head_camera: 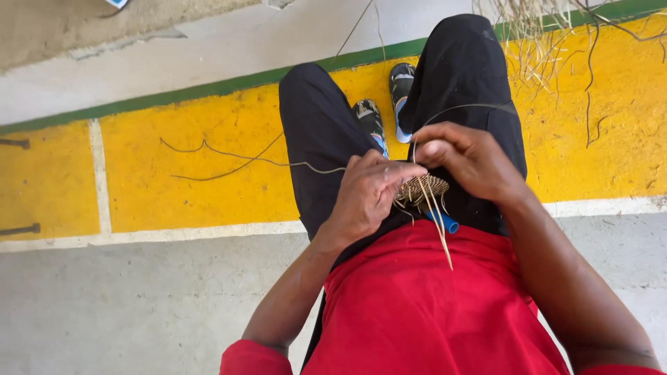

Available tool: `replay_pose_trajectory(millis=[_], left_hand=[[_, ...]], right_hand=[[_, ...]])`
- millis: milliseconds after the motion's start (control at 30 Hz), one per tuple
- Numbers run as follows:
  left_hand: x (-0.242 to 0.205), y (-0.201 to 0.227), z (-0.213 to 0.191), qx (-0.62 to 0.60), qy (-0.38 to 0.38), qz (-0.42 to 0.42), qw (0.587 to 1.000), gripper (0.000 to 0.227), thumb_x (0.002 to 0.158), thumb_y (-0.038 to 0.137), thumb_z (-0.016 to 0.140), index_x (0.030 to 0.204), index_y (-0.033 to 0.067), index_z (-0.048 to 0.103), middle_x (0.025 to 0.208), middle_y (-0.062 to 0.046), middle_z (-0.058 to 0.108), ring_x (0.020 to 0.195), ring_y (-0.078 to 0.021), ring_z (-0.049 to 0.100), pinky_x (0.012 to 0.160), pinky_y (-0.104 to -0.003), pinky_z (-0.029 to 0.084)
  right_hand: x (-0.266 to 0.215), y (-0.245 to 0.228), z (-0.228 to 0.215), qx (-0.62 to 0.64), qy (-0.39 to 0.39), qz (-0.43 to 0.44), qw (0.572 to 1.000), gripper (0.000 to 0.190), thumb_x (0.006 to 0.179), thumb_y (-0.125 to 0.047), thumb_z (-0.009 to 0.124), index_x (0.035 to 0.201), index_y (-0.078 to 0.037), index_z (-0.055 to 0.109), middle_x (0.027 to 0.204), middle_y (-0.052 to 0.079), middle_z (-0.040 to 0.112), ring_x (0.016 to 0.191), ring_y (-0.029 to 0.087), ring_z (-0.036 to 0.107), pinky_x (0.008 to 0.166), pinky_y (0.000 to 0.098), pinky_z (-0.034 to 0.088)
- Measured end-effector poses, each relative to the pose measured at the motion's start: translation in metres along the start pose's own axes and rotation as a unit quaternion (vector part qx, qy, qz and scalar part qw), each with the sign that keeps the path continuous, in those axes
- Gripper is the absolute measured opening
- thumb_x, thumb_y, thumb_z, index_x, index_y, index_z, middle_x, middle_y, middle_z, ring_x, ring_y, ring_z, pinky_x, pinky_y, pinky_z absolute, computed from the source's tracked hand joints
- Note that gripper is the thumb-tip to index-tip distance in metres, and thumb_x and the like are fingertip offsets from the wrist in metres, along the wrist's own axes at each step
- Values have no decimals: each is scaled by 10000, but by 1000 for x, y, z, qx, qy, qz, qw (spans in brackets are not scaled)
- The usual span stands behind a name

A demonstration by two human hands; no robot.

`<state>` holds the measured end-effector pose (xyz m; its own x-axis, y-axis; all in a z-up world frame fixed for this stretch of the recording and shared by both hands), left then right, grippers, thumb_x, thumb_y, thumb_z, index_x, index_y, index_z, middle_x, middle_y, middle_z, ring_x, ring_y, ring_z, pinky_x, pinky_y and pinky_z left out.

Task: The person is weaving a small circular object, possibly a coaster, using dried plant fibers or straw.

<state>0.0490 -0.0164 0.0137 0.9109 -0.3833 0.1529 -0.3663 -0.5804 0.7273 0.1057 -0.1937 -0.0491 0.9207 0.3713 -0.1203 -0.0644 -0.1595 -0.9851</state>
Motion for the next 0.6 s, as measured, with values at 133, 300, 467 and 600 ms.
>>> replay_pose_trajectory(millis=[133, 300, 467, 600], left_hand=[[1, 9, -5, 0, 26, 22, 999, 303, 983, 61, 631, 1235, 202, 724, 1041, 50, 757, 923, -159, 586, 866, -339, 380], [-5, 7, -5, -34, 15, 17, 999, 316, 958, 46, 633, 1221, 191, 732, 1018, 39, 756, 899, -166, 580, 850, -336, 385], [-13, 14, -2, -33, 12, 18, 999, 259, 988, 69, 642, 1187, 205, 737, 996, 52, 764, 874, -147, 600, 821, -320, 382], [-14, 0, -23, -42, 70, -1, 997, 240, 1009, 89, 626, 1187, 202, 739, 946, 37, 768, 849, -155, 586, 823, -332, 399]], right_hand=[[-8, -9, 12, 77, -41, -79, 993, 110, 1071, -102, 608, 1099, -17, 673, 1012, 45, 698, 928, 89, 658, 833, 252, 562], [5, -2, 15, 120, -24, -100, 987, 100, 1065, -116, 591, 1067, -19, 612, 951, 41, 699, 860, 84, 675, 778, 247, 578], [78, -35, -19, -14, 128, -161, 979, 177, 1120, -159, 582, 1018, -15, 599, 896, 55, 697, 731, 113, 710, 635, 279, 574], [58, -47, -25, -230, 84, -104, 964, 204, 1093, -216, 605, 1000, -53, 687, 808, 88, 722, 690, 182, 706, 641, 350, 543]])
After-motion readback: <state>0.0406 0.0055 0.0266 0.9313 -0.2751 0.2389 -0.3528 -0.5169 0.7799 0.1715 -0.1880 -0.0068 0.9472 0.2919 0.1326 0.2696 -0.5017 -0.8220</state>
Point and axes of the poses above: each hand's wrist, its own x-axis towards the middle knuckle, its own z-axis out of the palm, y = z × x, the point moved 6 cm from there along x, towards the middle knuckle
